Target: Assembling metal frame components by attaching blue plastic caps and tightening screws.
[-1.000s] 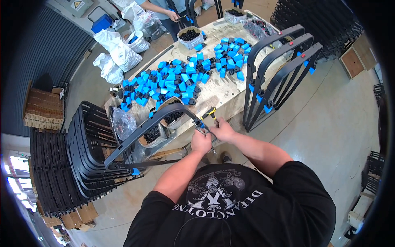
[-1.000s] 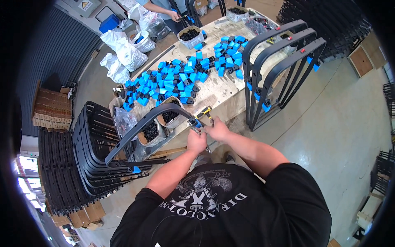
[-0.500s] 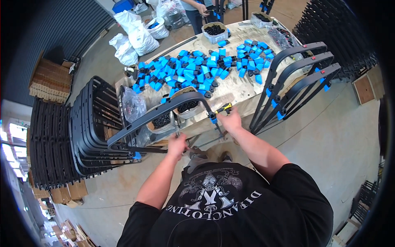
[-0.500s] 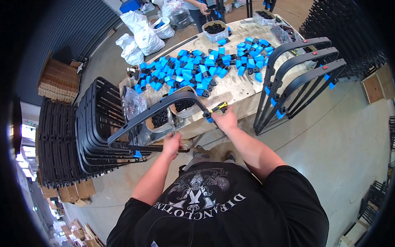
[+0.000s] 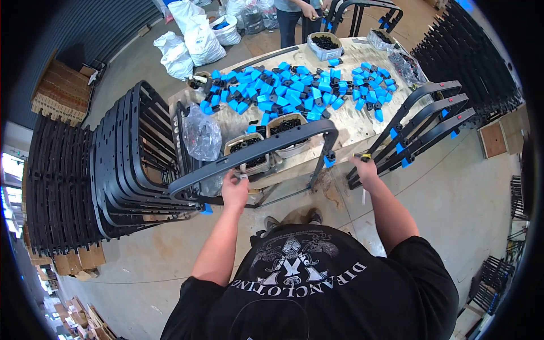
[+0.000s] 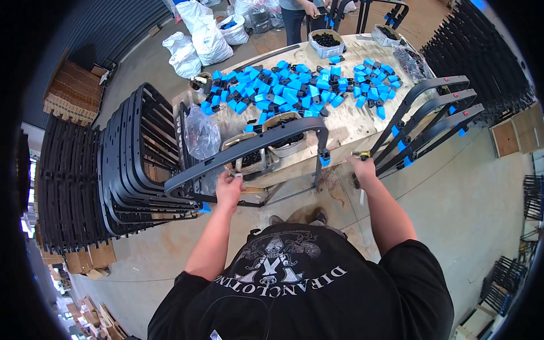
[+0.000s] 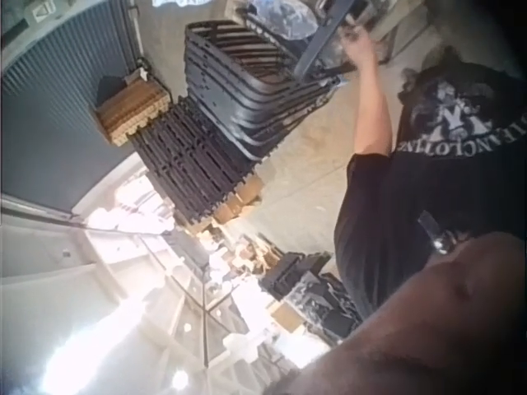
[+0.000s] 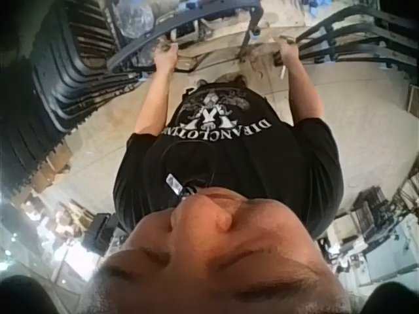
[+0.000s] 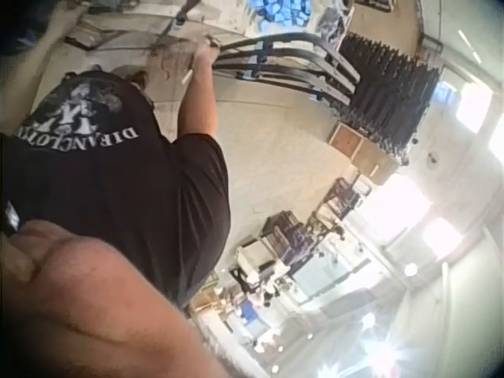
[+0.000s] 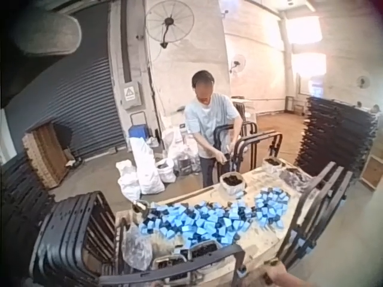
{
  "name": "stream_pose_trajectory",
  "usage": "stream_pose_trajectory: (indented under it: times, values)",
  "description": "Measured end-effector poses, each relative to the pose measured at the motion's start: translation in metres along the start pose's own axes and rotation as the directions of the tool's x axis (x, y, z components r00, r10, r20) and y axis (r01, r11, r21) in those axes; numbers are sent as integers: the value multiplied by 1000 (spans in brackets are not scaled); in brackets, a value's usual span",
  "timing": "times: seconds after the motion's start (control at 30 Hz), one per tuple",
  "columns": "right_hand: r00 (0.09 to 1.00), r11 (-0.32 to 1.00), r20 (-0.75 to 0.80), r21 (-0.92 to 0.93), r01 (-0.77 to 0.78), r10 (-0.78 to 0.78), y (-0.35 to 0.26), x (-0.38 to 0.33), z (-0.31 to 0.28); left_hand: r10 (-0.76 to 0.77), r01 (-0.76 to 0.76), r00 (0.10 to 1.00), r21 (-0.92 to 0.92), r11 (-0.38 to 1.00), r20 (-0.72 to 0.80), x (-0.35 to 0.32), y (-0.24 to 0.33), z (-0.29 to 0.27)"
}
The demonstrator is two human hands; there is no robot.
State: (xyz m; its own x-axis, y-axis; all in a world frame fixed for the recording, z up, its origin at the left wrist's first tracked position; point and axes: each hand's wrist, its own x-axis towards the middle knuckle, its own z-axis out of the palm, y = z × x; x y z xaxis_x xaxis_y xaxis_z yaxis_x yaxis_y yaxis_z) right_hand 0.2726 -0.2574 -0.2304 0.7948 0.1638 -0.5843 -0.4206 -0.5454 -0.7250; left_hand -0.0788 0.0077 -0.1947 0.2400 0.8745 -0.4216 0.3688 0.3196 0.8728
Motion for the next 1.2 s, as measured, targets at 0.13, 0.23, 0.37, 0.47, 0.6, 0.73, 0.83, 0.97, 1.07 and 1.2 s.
stream_pose_trajectory:
  times: [0.13, 0.23, 0.37, 0.47, 0.6, 0.73, 0.83, 0.97, 1.07, 1.2]
  values:
    - [926, 620, 353, -700, 354, -131, 73, -20, 41, 78, -101, 986, 150, 984, 148, -15, -96, -64]
    - [514, 480, 697, -270, 835, -501, 42, -86, 125, -80, -14, 944, 281, 960, 319, -38, -120, -110]
    - [743, 969, 669, -187, 162, 5, -73, -153, 223, -128, -78, 916, 481, 873, 379, -48, -132, -151]
    - [793, 900, 609, -356, 249, 21, -98, -171, 253, -130, -45, 926, 446, 894, 354, -53, -121, -171]
    - [804, 618, 429, -517, 592, -411, -54, -190, 240, -35, -69, 967, 389, 918, 254, -43, -130, -196]
    - [815, 720, 234, -384, 578, -530, 22, -147, 176, 142, -121, 989, 331, 936, -40, -27, -118, -197]
    - [831, 793, -170, -447, 414, -530, 32, -112, 138, 272, -259, 962, 218, 941, -32, -9, -105, -189]
    - [842, 760, -142, -528, 380, -520, -22, -88, 114, 189, -66, 947, 418, 906, -259, 5, -85, -165]
    - [898, 789, 12, -472, 393, -440, -30, -68, 113, 258, -131, 914, 373, 919, -313, 10, -85, -152]
    - [881, 810, 93, -359, 464, -464, -40, -60, 104, 220, -107, 921, 335, 936, -322, 11, -80, -150]
